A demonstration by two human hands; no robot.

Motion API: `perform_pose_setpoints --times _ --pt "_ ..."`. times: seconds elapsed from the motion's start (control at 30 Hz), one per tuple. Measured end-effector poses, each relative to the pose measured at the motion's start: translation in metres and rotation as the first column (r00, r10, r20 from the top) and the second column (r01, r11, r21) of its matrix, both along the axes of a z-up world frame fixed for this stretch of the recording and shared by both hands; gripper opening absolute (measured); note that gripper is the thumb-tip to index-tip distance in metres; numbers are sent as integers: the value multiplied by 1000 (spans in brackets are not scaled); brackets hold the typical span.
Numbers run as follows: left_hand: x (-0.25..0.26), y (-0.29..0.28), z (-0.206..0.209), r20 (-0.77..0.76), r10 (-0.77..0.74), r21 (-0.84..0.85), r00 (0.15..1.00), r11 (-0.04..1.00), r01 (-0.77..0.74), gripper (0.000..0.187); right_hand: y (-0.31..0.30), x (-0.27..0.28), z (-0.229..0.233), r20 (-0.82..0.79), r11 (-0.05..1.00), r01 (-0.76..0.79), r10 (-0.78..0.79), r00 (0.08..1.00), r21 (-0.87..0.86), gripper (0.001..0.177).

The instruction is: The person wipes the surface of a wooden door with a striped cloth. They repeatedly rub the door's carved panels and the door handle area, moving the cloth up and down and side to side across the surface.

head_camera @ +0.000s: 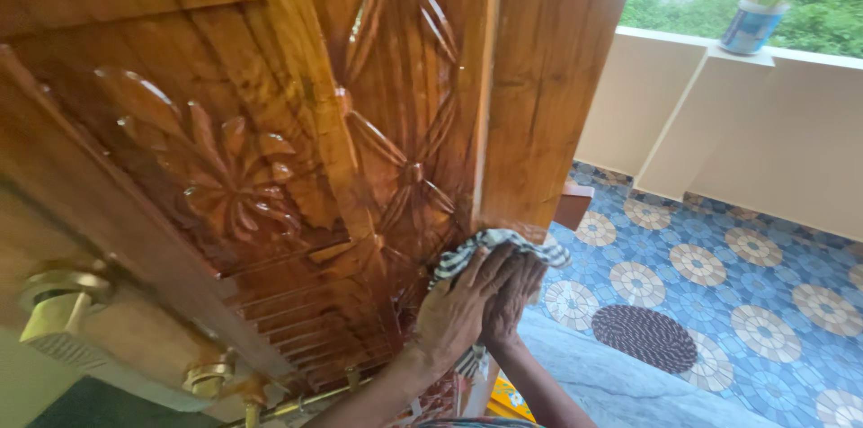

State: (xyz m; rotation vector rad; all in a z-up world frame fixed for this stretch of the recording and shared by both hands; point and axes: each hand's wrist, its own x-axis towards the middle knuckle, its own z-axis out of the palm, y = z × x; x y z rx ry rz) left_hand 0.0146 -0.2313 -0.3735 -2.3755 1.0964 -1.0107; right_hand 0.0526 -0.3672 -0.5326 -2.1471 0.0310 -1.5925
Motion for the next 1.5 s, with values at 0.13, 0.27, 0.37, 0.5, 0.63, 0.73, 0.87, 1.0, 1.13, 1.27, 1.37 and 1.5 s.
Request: perform_pose_setpoints --times 0.13,0.27,0.37,0.5,0.63,0.73,0.87,1.0,1.13,1.27,1.37,1.5 --pt "-7 15 -2 69 -8 -107 998 994 15 77 2 -1 -26 -63 1000 -1 1 998 4 60" --pt "-12 48 -7 -25 -76 -357 997 932 62 66 29 -4 5 -64 993 -97 93 994 -67 65" --pt "-17 81 -11 2 9 -423 1000 906 -7 61 59 -14 35 -12 965 -186 187 982 -186 65" --pt "-28 123 -14 -143 27 -545 989 833 -101 59 100 -21 70 -78 937 -212 198 977 -277 59" --pt "-27 166 -14 -132 111 -601 985 781 -169 61 142 -35 107 -226 887 -289 218 949 -359 60" --pt "-36 197 -9 -171 206 -617 963 740 -268 63 175 -38 131 -241 837 -310 220 945 -451 58" --pt "-43 234 7 -182 227 -693 957 661 -289 58 213 -44 153 -212 775 -345 272 938 -530 56" --pt "-56 255 14 -196 234 -678 952 669 -304 60 235 -44 155 -175 731 -369 331 927 -574 57" --pt "-63 255 5 -260 227 -653 938 675 -344 66 230 -40 130 -234 690 -397 322 917 -606 56" --pt "-71 254 -23 -356 212 -609 910 687 -398 66 226 -39 89 -209 651 -423 382 900 -631 51" --pt "-83 247 -50 -375 250 -562 893 705 -433 54 213 -43 60 -270 605 -496 429 862 -622 52" --pt "-90 238 -86 -377 144 -568 915 745 -351 56 194 -58 28 -376 599 -572 432 820 -560 52"
